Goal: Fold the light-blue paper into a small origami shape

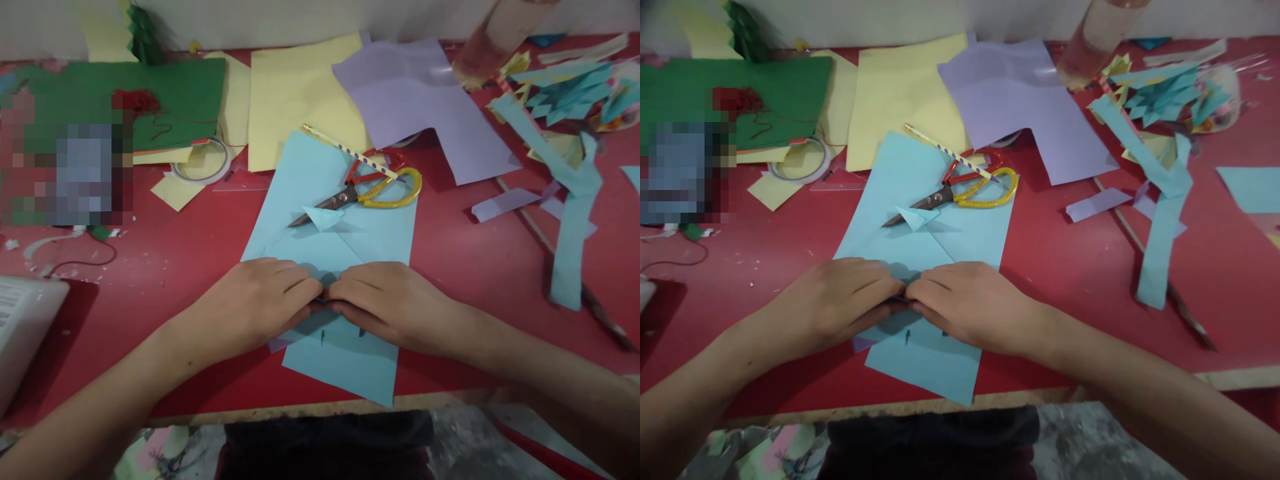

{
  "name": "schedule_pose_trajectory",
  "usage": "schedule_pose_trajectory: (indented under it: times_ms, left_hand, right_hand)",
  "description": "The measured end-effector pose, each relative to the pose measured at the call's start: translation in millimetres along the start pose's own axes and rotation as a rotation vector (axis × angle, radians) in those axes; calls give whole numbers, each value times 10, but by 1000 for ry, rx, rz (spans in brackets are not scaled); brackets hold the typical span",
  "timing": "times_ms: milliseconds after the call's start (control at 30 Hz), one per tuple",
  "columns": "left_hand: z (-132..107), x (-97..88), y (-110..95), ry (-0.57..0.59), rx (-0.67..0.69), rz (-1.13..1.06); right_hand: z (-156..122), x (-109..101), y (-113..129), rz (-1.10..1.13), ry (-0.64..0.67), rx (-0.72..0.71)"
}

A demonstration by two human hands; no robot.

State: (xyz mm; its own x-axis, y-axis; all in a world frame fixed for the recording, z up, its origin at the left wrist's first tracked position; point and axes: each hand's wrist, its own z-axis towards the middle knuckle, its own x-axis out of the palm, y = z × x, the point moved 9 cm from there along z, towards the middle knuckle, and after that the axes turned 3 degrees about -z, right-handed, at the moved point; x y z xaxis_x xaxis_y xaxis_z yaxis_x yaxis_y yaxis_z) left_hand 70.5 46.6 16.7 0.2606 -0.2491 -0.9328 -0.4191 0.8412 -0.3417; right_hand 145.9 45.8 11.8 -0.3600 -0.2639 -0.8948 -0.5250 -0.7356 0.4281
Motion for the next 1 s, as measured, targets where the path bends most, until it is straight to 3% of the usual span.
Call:
schedule_pose_trajectory:
  times_ms: [1000]
  left_hand:
    - [-5, 1, -12, 25, -2, -3]
  right_hand:
    - [-4, 13, 0, 4, 20, 2]
